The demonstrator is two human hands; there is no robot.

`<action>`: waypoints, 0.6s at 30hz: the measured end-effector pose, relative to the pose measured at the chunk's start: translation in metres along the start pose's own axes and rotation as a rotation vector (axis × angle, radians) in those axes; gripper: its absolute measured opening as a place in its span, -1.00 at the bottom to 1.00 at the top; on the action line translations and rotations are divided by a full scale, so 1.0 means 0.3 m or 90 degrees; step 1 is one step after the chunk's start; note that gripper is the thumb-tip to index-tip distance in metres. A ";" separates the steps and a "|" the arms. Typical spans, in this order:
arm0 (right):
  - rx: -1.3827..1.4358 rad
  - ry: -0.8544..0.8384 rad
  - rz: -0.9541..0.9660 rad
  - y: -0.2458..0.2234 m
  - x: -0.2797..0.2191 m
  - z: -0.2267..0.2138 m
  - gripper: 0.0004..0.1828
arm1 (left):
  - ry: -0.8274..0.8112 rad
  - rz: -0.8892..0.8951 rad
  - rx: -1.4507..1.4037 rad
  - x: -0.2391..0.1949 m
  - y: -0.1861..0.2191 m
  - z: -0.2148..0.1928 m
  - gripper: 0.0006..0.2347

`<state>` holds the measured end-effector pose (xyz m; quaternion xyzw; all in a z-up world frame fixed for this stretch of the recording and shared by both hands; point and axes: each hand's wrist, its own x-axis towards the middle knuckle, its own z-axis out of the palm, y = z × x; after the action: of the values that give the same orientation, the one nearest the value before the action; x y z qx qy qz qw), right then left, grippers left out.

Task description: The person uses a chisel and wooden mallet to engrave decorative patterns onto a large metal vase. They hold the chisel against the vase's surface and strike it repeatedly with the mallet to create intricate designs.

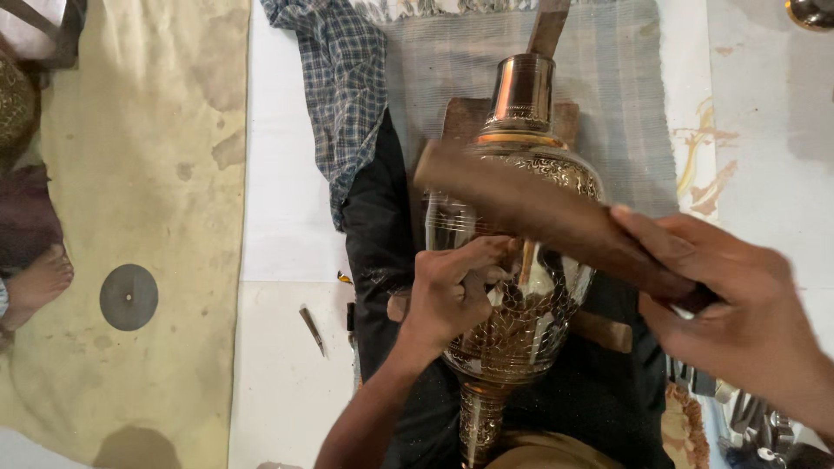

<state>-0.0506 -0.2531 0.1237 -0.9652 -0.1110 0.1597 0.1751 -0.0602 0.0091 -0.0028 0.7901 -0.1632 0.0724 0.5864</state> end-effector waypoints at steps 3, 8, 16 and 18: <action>0.168 0.125 -0.122 0.007 -0.037 0.051 -0.14 | -0.048 0.054 -0.034 0.008 -0.007 -0.019 -0.55; 0.307 0.135 -0.008 0.079 -0.081 0.159 -0.08 | -0.166 0.074 -0.018 0.043 -0.024 -0.029 -0.51; 0.151 0.344 -0.002 0.095 -0.247 0.346 -0.33 | -0.331 0.174 0.027 0.112 -0.061 -0.045 -0.47; 0.130 0.387 0.069 0.069 -0.298 0.401 -0.33 | -0.386 0.215 0.028 0.139 -0.061 -0.042 -0.45</action>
<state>-0.1718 -0.2598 0.0333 -0.9506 0.0141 -0.1163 0.2873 -0.0140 0.0187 -0.0028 0.7502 -0.4566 -0.0662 0.4737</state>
